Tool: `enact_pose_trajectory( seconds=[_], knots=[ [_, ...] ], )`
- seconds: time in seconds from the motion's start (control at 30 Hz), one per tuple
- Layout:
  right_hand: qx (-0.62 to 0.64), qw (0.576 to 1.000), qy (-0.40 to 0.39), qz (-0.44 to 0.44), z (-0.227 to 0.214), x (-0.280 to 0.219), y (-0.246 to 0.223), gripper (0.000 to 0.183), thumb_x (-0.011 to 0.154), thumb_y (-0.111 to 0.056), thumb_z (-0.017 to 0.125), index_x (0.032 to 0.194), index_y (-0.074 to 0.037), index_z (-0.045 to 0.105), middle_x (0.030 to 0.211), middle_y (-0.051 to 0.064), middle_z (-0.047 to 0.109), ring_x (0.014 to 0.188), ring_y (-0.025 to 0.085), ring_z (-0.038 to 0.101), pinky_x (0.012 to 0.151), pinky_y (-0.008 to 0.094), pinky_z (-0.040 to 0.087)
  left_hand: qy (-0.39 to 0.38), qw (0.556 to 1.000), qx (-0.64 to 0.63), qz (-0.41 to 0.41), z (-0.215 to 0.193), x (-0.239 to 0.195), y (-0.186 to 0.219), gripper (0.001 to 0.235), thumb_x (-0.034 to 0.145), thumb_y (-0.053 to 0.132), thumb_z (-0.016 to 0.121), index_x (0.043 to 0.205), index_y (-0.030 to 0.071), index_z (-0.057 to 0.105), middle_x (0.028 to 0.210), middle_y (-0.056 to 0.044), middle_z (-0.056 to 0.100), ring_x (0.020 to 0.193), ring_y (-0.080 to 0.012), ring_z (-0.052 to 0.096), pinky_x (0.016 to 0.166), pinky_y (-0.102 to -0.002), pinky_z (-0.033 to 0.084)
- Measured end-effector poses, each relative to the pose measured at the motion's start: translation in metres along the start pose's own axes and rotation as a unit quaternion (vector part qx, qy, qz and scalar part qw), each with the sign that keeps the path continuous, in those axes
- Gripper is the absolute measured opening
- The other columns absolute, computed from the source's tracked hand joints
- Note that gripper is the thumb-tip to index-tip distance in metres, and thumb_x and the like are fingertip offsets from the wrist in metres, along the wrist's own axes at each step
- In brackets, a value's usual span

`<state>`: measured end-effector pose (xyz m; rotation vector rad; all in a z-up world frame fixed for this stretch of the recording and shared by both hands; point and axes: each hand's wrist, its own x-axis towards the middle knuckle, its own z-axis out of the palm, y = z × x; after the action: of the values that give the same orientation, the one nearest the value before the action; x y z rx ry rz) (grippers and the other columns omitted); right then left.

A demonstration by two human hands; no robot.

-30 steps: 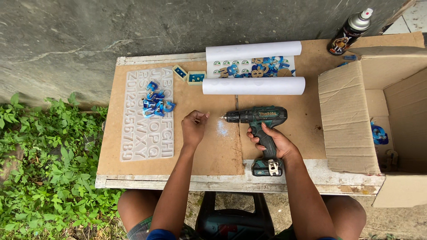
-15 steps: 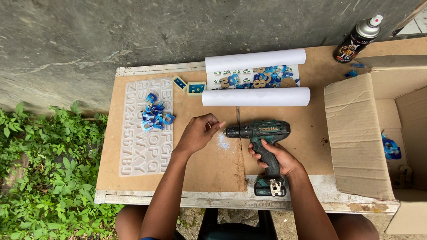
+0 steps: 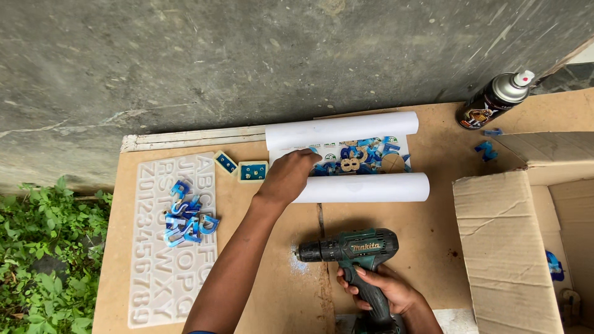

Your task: The person uses a cordless drill to make holes in small blue plastic letters one at a time. They hold each letter with their left hand and operate the drill with their right hand, then place the finished pieces onto a white foam sheet.

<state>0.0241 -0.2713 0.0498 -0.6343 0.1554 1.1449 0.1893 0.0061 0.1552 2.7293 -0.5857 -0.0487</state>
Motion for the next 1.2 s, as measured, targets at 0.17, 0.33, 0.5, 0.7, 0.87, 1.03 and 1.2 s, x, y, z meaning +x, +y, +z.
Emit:
enact_pose_trajectory(
  seconds=[0.17, 0.33, 0.5, 0.7, 0.87, 1.03, 1.2],
  knots=[
    [0.024, 1.000, -0.012, 0.014, -0.011, 0.002, 0.006, 0.050, 0.093, -0.028, 0.066, 0.127, 0.007, 0.053, 0.099, 0.015, 0.052, 0.079, 0.015, 0.052, 0.048, 0.026, 0.045, -0.062, 0.996, 0.050, 0.039, 0.042, 0.034, -0.020, 0.039, 0.079, -0.018, 0.063, 0.106, 0.008, 0.076, 0.090, -0.016, 0.072, 0.080, -0.0428, 0.070, 0.057, -0.053, 0.054],
    [0.028, 0.999, -0.013, 0.012, -0.013, 0.003, 0.004, 0.050, 0.094, -0.025, 0.064, 0.129, 0.008, 0.053, 0.101, 0.015, 0.052, 0.081, 0.016, 0.054, 0.049, 0.027, 0.046, -0.054, 0.989, 0.111, 0.080, 0.079, 0.059, -0.042, 0.026, 0.073, -0.015, 0.070, 0.069, 0.011, 0.068, 0.062, -0.008, 0.062, 0.057, -0.0355, 0.064, 0.045, -0.047, 0.052],
    [0.019, 1.000, -0.010, 0.002, -0.014, 0.003, 0.006, 0.049, 0.094, -0.024, 0.064, 0.129, 0.007, 0.053, 0.100, 0.016, 0.052, 0.081, 0.017, 0.053, 0.049, 0.027, 0.047, -0.062, 0.993, 0.049, 0.092, 0.057, 0.051, -0.044, 0.024, 0.080, -0.009, 0.067, 0.099, 0.004, 0.068, 0.083, -0.015, 0.065, 0.075, -0.0387, 0.066, 0.053, -0.050, 0.050],
    [-0.007, 1.000, -0.002, -0.012, 0.000, 0.002, -0.001, 0.048, 0.092, -0.026, 0.067, 0.124, 0.008, 0.055, 0.095, 0.015, 0.052, 0.078, 0.016, 0.053, 0.047, 0.026, 0.046, -0.081, 0.984, -0.155, -0.023, 0.022, 0.030, -0.037, 0.020, 0.093, 0.011, 0.071, 0.092, 0.015, 0.052, 0.096, -0.007, 0.062, 0.091, -0.0285, 0.056, 0.067, -0.044, 0.041],
    [-0.018, 0.999, -0.003, -0.028, 0.003, 0.002, -0.001, 0.048, 0.092, -0.026, 0.067, 0.123, 0.008, 0.057, 0.096, 0.015, 0.053, 0.077, 0.016, 0.054, 0.046, 0.026, 0.045, -0.046, 0.961, -0.270, -0.032, 0.014, 0.018, -0.033, 0.013, 0.099, 0.012, 0.067, 0.108, 0.008, 0.058, 0.101, -0.010, 0.068, 0.090, -0.0221, 0.063, 0.075, -0.035, 0.049],
    [-0.024, 0.999, 0.008, -0.028, 0.008, 0.001, -0.002, 0.048, 0.091, -0.027, 0.067, 0.122, 0.008, 0.057, 0.096, 0.015, 0.054, 0.076, 0.015, 0.054, 0.046, 0.026, 0.043, -0.024, 0.946, -0.320, -0.040, 0.009, 0.001, -0.027, 0.018, 0.103, 0.018, 0.059, 0.119, 0.009, 0.061, 0.112, -0.006, 0.067, 0.093, -0.0174, 0.058, 0.082, -0.031, 0.047],
    [-0.027, 0.998, -0.004, -0.054, 0.016, -0.001, -0.003, 0.044, 0.093, -0.025, 0.066, 0.121, 0.007, 0.055, 0.106, 0.014, 0.056, 0.077, 0.013, 0.053, 0.046, 0.024, 0.043, 0.002, 0.794, -0.600, -0.097, 0.003, -0.046, 0.002, 0.034, 0.112, 0.033, 0.038, 0.123, 0.004, 0.054, 0.072, -0.004, 0.033, 0.064, -0.0126, 0.028, 0.053, -0.026, 0.030]
  ],
)
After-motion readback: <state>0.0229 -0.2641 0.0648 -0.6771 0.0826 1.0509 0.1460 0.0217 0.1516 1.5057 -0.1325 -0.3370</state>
